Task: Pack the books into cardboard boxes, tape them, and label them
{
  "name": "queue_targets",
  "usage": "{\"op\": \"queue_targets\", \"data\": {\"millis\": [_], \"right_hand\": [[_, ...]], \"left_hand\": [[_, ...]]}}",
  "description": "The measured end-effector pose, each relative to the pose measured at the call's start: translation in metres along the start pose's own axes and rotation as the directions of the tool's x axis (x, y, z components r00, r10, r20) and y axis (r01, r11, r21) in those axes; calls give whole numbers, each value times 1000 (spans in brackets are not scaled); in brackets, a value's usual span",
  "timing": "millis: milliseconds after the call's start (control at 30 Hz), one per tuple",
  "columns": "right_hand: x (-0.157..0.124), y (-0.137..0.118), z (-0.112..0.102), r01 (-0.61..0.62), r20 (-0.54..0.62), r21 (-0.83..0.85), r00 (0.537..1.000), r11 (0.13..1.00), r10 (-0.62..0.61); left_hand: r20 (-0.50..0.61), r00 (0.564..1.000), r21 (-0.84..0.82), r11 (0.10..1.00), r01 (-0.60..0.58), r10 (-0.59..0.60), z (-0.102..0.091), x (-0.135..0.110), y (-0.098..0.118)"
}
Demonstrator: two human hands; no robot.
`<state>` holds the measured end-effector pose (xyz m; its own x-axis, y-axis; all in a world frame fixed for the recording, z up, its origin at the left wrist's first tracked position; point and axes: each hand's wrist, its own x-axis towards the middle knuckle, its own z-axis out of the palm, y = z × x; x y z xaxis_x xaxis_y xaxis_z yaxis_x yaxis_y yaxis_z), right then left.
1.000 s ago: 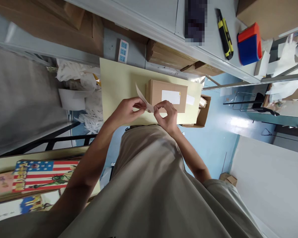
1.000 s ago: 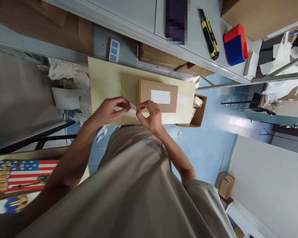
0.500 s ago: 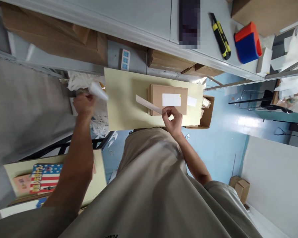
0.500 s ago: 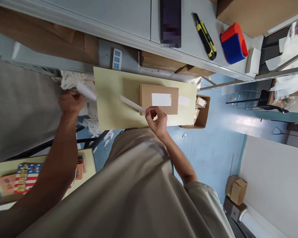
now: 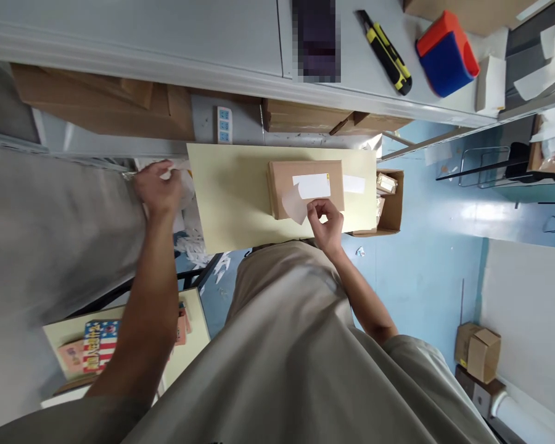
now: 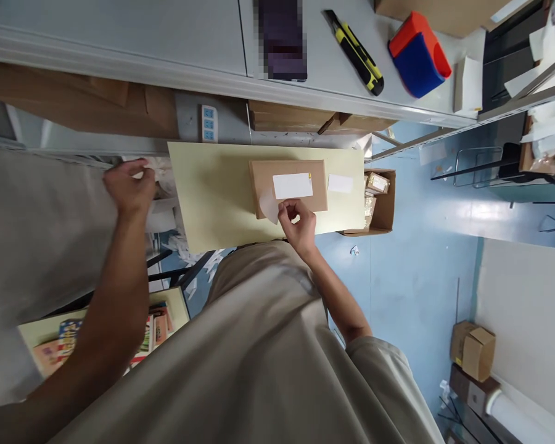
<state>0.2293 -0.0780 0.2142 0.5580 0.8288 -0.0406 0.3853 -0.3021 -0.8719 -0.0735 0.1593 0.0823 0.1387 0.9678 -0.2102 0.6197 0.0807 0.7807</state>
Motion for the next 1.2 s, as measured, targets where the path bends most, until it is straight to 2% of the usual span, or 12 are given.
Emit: {"op": "queue_targets", "data": {"millis": [33, 133, 200, 300, 433, 567, 800, 933, 1033, 1100, 1200], "right_hand": [[1, 3, -2, 0, -2, 2, 1000, 1000, 0], [6, 11, -9, 0, 12, 5, 1000, 1000, 0], [11, 16, -15, 0, 17, 22, 1000, 1000, 0], [18, 23, -23, 3, 24, 76, 1000, 997, -5], [28, 33, -30, -17, 70, 170, 998, 985, 5], [37, 44, -35, -46, 133, 287, 991, 957, 8], [51, 56, -52, -164, 249, 423, 967, 891, 59], [60, 58, -65, -280, 393, 471, 915, 836, 85], [66, 63, -72, -317, 457, 462, 886, 828, 84], [69, 73, -77, -300, 431, 435, 897, 849, 96], [75, 93, -84, -259, 349, 383, 929, 887, 121]], "left_hand": [[-81, 995, -52, 998, 47, -51, 13, -10, 14], [-76, 995, -289, 957, 36, -60, 50, -49, 68], [19, 999, -365, 930, 32, -27, 68, -79, 107], [155, 986, -433, 901, 11, 62, 85, -118, 157], [274, 945, -520, 854, -11, 179, 102, -150, 193], [320, 921, -536, 844, -18, 222, 123, -162, 205], [219, 944, -591, 803, -71, 245, 160, -166, 211], [170, 953, -539, 833, -125, 253, 175, -168, 211], [128, 976, -534, 842, -82, 176, 183, -166, 205], [110, 990, -574, 819, -6, 85, 186, -163, 199], [123, 991, -666, 735, 126, -59, 184, -160, 188]]}}
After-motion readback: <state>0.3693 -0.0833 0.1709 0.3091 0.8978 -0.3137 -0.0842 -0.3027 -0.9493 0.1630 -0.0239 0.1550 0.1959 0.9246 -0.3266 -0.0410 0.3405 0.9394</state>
